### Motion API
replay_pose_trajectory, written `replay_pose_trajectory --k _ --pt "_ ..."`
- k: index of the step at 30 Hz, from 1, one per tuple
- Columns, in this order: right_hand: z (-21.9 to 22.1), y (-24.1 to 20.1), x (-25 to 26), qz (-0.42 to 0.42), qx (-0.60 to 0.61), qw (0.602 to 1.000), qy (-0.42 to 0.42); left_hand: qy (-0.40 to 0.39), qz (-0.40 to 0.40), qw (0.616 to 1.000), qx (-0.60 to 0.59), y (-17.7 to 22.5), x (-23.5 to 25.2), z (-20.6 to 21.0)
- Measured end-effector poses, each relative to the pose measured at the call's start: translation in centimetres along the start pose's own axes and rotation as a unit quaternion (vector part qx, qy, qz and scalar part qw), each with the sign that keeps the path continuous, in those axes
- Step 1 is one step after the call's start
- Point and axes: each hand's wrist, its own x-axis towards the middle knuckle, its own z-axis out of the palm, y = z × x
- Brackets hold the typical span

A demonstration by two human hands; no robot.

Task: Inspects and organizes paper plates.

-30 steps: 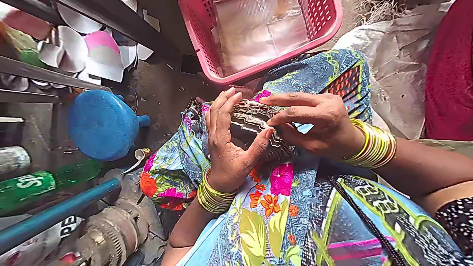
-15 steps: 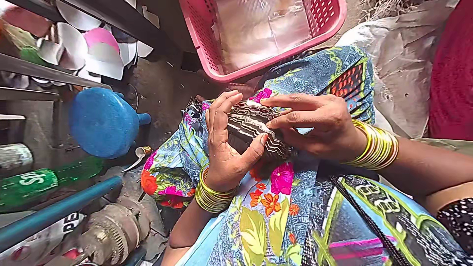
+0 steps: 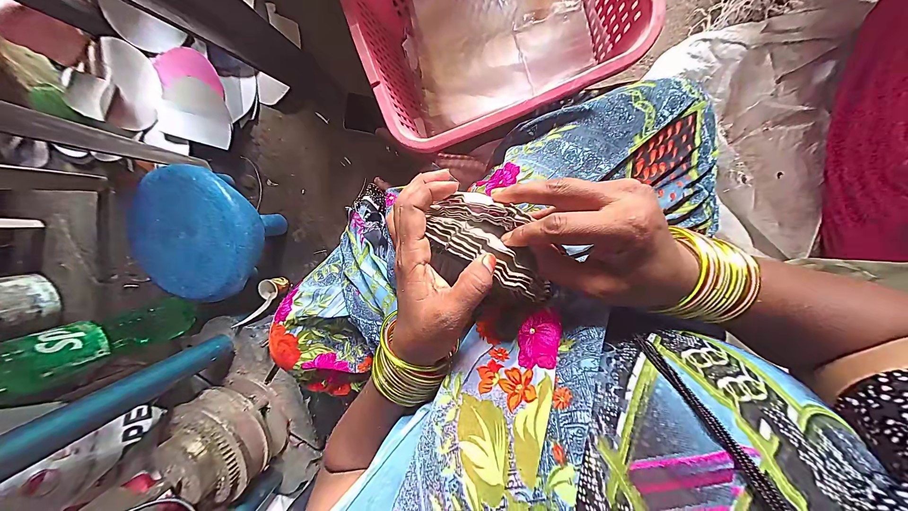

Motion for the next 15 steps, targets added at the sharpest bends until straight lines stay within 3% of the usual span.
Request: replay_pose_trajectory --k 15 --pt "-0.34 -0.13 0.32 0.009 0.024 0.999 -0.02 -0.002 -0.002 1.0 -0.013 -0.11 0.02 -0.11"
